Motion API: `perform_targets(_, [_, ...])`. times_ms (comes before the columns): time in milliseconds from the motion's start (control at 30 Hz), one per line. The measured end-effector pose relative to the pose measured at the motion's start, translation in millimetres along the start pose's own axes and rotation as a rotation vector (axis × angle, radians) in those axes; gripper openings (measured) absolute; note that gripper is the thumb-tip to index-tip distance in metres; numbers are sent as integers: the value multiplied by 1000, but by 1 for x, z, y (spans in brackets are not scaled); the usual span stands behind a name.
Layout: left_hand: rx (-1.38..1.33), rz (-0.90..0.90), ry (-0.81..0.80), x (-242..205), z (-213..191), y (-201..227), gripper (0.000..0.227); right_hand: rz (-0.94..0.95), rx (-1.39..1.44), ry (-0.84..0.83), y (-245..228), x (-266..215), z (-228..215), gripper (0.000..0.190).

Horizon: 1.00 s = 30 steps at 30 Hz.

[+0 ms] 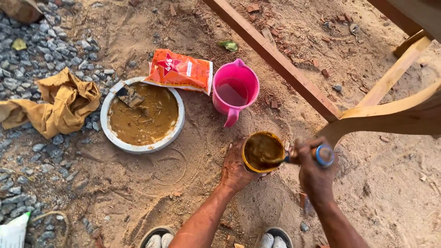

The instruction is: Mixing a brown wood-filling paste in a small container using a brush and added liquid.

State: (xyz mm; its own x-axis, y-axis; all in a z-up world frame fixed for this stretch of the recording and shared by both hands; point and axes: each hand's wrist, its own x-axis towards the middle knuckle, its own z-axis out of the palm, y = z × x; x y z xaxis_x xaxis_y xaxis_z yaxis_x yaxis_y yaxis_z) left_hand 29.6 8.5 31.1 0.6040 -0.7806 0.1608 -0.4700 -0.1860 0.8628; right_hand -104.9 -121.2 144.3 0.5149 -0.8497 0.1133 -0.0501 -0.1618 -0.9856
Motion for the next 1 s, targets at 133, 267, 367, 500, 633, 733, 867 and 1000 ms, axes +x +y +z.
perform_targets(133, [2,111,110,-4,10,-11,113,29,143,13,7,21,8,17])
perform_targets(267, [29,84,69,1,2,1,112,-68,216,40,11,33,31,19])
perform_targets(367, [22,15,10,0,-1,0,104,-82,288,62,10,35,48,22])
perform_targets(500, [-30,106,88,-3,4,-7,109,-72,449,34,8,30,57,23])
perform_targets(633, [-30,45,39,-2,7,-3,111,-85,477,-31,14,22,50,24])
perform_targets(733, [11,4,9,-5,14,-13,120,63,551,-39,9,15,42,24])
perform_targets(867, [74,17,2,-6,16,-17,127,107,407,-89,9,8,23,19])
perform_targets(1000, [99,8,-2,-7,22,-25,127,-2,162,-151,13,16,5,20])
